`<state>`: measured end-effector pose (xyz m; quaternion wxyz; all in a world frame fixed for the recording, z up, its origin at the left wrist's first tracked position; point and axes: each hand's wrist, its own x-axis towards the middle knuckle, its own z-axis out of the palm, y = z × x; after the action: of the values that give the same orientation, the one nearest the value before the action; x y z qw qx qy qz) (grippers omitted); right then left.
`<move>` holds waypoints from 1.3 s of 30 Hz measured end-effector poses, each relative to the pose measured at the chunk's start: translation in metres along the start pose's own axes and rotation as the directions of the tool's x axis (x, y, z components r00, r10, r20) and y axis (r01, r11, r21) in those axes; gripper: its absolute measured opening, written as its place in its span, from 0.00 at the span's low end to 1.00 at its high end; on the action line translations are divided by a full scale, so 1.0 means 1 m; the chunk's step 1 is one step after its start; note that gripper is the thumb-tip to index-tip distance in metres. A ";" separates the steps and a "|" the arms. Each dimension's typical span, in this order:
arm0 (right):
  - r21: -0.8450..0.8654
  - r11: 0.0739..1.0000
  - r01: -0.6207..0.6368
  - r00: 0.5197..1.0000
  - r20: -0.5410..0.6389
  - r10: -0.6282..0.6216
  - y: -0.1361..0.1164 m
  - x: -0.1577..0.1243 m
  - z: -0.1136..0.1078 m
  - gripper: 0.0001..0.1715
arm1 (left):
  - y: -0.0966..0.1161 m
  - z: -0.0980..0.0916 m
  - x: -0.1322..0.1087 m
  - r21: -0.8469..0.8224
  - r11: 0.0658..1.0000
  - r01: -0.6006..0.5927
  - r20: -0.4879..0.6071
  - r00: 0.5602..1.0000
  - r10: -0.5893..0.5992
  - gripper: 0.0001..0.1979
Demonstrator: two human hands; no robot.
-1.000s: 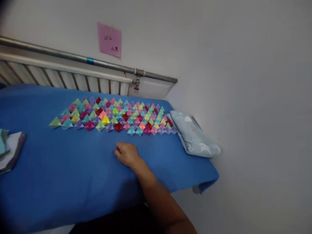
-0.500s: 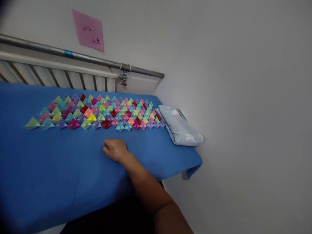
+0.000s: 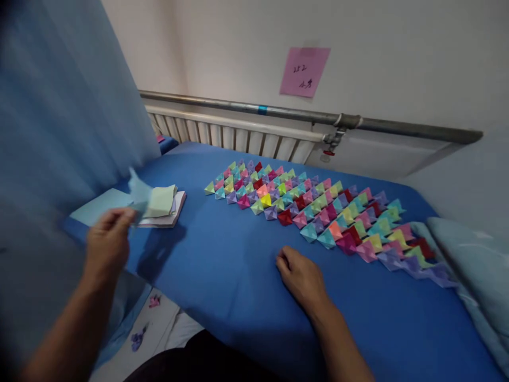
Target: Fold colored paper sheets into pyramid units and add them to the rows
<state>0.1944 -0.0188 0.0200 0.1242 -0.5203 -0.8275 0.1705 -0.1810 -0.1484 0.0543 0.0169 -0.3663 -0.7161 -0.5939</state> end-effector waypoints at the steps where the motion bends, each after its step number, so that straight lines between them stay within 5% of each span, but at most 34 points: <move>1: 0.005 1.000 0.003 1.000 -0.011 -0.003 0.000 -0.002 0.000 0.12 | 0.010 0.010 -0.020 -0.021 0.999 -0.032 0.119 0.992 0.035 0.12; 5: 0.086 0.995 0.059 0.995 -0.087 -0.052 -0.001 -0.014 0.005 0.12 | 0.038 0.057 -0.090 -0.081 0.947 -0.311 0.512 0.802 0.307 0.10; 10: 0.143 0.933 0.330 0.907 -0.322 -0.272 -0.023 -0.048 0.016 0.13 | 0.049 0.087 -0.139 -0.162 0.895 -0.417 0.636 0.649 0.417 0.07; 12: 0.111 0.900 0.422 0.878 -0.299 -0.375 -0.035 -0.058 0.021 0.18 | 0.053 0.086 -0.150 -0.228 0.884 -0.408 0.670 0.592 0.447 0.06; 15: 0.139 0.885 0.445 0.891 -0.169 -0.422 -0.040 -0.064 0.028 0.15 | 0.054 0.078 -0.151 -0.336 0.855 -0.395 0.691 0.513 0.509 0.04; 17: 0.151 0.892 0.426 0.903 -0.137 -0.408 -0.035 -0.067 0.028 0.14 | 0.047 0.069 -0.143 -0.373 0.789 -0.488 0.672 0.444 0.592 0.08; 22: 0.219 0.877 0.427 0.904 -0.137 -0.406 -0.021 -0.083 0.019 0.11 | 0.019 0.047 -0.117 -0.179 0.720 -0.670 0.722 0.408 0.559 0.23; 26: 0.314 0.862 0.397 0.917 -0.116 -0.381 -0.022 -0.095 0.012 0.11 | 0.012 0.043 -0.111 -0.214 0.712 -0.668 0.783 0.319 0.534 0.17; 28: 0.342 0.886 0.314 0.949 -0.095 -0.300 -0.025 -0.097 0.012 0.11 | 0.014 0.047 -0.113 -0.237 0.726 -0.645 0.771 0.330 0.545 0.12; 31: 0.339 0.935 0.099 0.994 -0.079 -0.076 -0.029 -0.094 0.016 0.14 | 0.017 0.055 -0.117 -0.151 0.795 -0.588 0.754 0.451 0.477 0.13; 34: 0.352 0.929 -0.118 0.989 -0.043 0.142 -0.033 -0.086 0.019 0.27 | 0.019 0.064 -0.122 -0.014 0.861 -0.509 0.751 0.563 0.345 0.20; 39: 0.227 0.953 -0.199 0.980 0.054 0.192 -0.040 -0.075 0.014 0.37 | 0.024 0.074 -0.128 0.143 0.847 -0.512 0.715 0.645 0.270 0.26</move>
<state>0.1885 -0.1048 0.0217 0.1533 -0.5787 -0.7485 0.2852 -0.0439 -0.1487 -0.0062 -0.0506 -0.6942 -0.6640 -0.2731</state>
